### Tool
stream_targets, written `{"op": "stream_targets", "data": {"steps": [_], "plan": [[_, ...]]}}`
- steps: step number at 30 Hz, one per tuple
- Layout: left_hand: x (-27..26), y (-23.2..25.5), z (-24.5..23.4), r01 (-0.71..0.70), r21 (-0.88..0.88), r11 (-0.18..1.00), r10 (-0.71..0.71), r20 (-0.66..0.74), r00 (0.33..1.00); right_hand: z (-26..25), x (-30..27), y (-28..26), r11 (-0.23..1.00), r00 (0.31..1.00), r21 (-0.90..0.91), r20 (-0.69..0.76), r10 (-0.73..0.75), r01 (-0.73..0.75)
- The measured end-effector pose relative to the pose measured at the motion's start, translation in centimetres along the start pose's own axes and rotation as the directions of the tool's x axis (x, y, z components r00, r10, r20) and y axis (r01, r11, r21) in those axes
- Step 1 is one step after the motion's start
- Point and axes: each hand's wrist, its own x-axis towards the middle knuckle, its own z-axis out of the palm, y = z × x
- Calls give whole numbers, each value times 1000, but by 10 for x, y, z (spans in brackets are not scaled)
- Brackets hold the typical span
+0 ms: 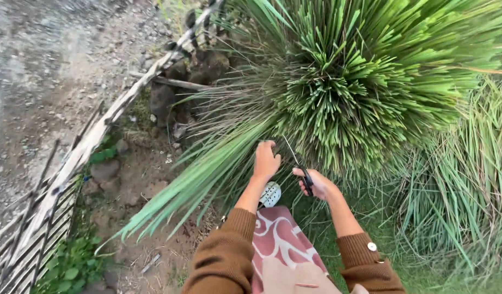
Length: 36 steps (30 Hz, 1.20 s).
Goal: Trimming or harvesting long blades of grass using scissors and placing them in a pile or bag.
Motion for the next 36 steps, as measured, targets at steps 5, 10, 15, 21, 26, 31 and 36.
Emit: {"op": "stream_targets", "data": {"steps": [5, 10, 15, 21, 26, 31, 36], "plan": [[67, -27, 11, -196, 439, 877, 170, 98, 981, 4, 43, -33, 998, 998, 38, -20, 58, -57], [139, -46, 35, -313, 823, 475, 297, 185, 937, 9, 88, -42, 998, 999, 53, -37, 31, -29], [200, -57, 48, -263, 952, 156, -108, 281, 953, 10, 127, -46, 999, 1000, 55, -21, 3, -2], [249, -132, 65, -29, 872, 489, -426, 267, 864, 22, 161, -69, 995, 1000, 97, -3, 5, -5], [267, -188, 61, 58, 670, 740, -477, 462, 748, 47, 203, -93, 992, 996, 103, -20, 81, -79], [273, -196, 44, -62, 593, 803, -361, 566, 741, 63, 246, -117, 992, 987, 55, -112, 118, -112], [271, -197, 41, -154, 572, 805, -262, 577, 774, 73, 272, -156, 989, 979, 83, -151, 136, -125]]}}
